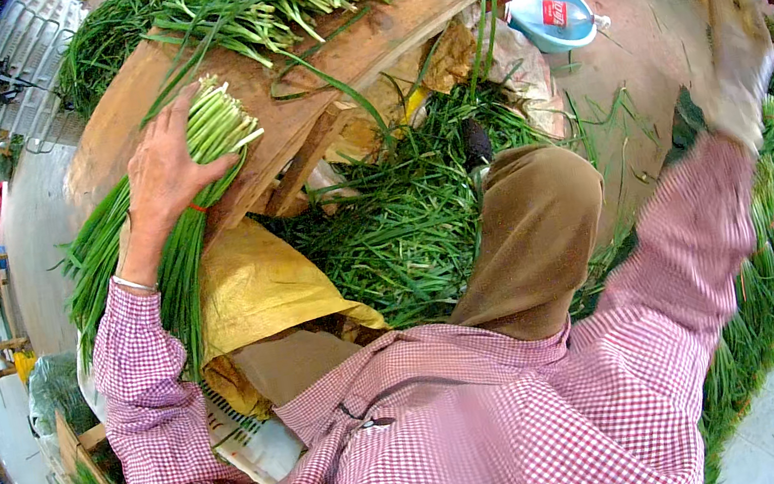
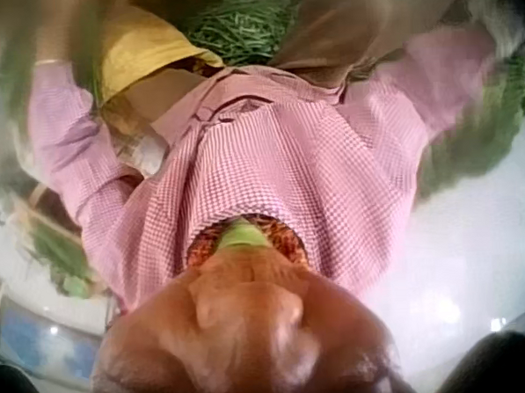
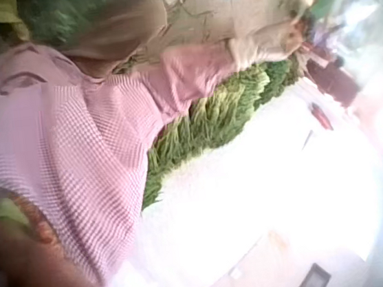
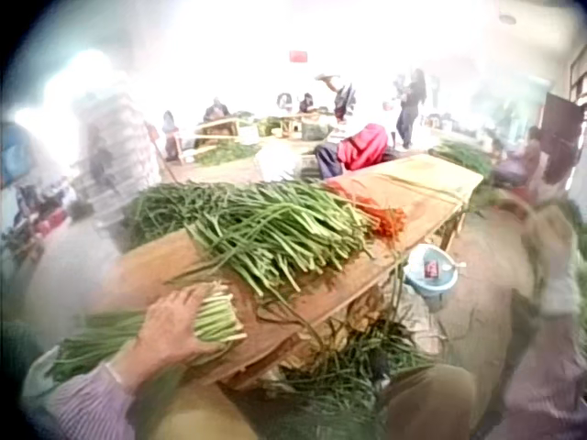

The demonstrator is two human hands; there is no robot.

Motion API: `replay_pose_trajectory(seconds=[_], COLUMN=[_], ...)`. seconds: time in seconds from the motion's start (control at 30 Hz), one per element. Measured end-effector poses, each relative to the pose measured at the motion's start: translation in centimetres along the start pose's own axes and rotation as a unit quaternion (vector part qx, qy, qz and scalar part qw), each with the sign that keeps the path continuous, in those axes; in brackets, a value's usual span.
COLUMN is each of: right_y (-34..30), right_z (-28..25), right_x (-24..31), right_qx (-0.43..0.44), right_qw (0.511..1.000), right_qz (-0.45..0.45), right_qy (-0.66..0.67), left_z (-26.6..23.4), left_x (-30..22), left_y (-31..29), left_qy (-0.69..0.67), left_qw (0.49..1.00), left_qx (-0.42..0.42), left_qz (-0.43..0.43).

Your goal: The person sorts bunches of scallions by hand, removing loose or damaged parts, and then wraps a red tie around a large bundle on a wooden table.

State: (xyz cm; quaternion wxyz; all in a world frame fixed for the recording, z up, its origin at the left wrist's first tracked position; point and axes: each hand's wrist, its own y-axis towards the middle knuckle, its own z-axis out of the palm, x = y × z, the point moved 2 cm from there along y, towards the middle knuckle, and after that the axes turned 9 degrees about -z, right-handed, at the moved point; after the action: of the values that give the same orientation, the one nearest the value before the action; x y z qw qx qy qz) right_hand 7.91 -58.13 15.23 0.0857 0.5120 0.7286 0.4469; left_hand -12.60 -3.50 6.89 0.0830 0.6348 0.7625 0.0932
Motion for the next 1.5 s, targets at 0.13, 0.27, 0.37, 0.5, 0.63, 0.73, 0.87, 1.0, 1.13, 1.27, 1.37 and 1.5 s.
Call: replay_pose_trajectory(seconds=[0.13,0.27,0.37,0.5,0.63,0.73,0.87,1.0,1.13,1.27,1.37,1.5], right_y=[-12.8,-15.3,-12.1,-10.2,-12.9,-12.0,-10.0,-14.6,-18.5,-19.0,-19.1,-19.1], right_z=[3.3,7.2,12.4,26.1,27.6,27.1,23.6,17.6,19.2,20.1,19.2,19.4], right_x=[12.0,27.2,32.5,34.0,39.3,38.2,35.0,39.3,42.6,43.1,43.4,44.0], right_qx=[0.485,0.674,0.443,0.291,0.391,0.446,0.268,0.368,0.438,0.387,0.386,0.437], right_qw=[0.815,0.702,0.747,0.618,0.511,0.495,0.761,0.69,0.603,0.631,0.667,0.623], right_qz=[-0.243,-0.123,-0.043,0.128,0.193,0.206,0.142,0.136,0.195,0.194,0.189,0.201], right_qy=[-0.204,0.194,0.493,0.719,0.741,0.716,0.574,0.608,0.637,0.644,0.609,0.617], left_z=[-0.6,-2.2,-3.8,-3.9,-2.3,-2.2,-1.8,-2.1,-1.8,-1.7,-2.4,-2.6], left_x=[0.8,2.1,4.1,5.7,6.3,6.3,6.3,6.6,6.8,6.3,5.6,6.1], left_y=[-0.2,-1.0,-3.3,-4.8,-5.5,-5.7,-5.7,-6.2,-6.3,-5.8,-5.8,-6.4], left_qy=[-0.008,-0.022,-0.005,-0.032,-0.09,-0.101,-0.106,-0.096,-0.093,-0.091,-0.08,-0.049], left_qw=[1.0,0.999,1.0,0.998,0.996,0.994,0.993,0.993,0.994,0.994,0.997,0.998], left_qx=[0.003,-0.001,0.008,0.046,0.008,0.0,-0.012,-0.012,-0.031,-0.051,-0.022,-0.019], left_qz=[-0.006,0.03,0.013,-0.011,-0.025,-0.039,-0.047,-0.06,-0.044,-0.015,-0.004,-0.026])
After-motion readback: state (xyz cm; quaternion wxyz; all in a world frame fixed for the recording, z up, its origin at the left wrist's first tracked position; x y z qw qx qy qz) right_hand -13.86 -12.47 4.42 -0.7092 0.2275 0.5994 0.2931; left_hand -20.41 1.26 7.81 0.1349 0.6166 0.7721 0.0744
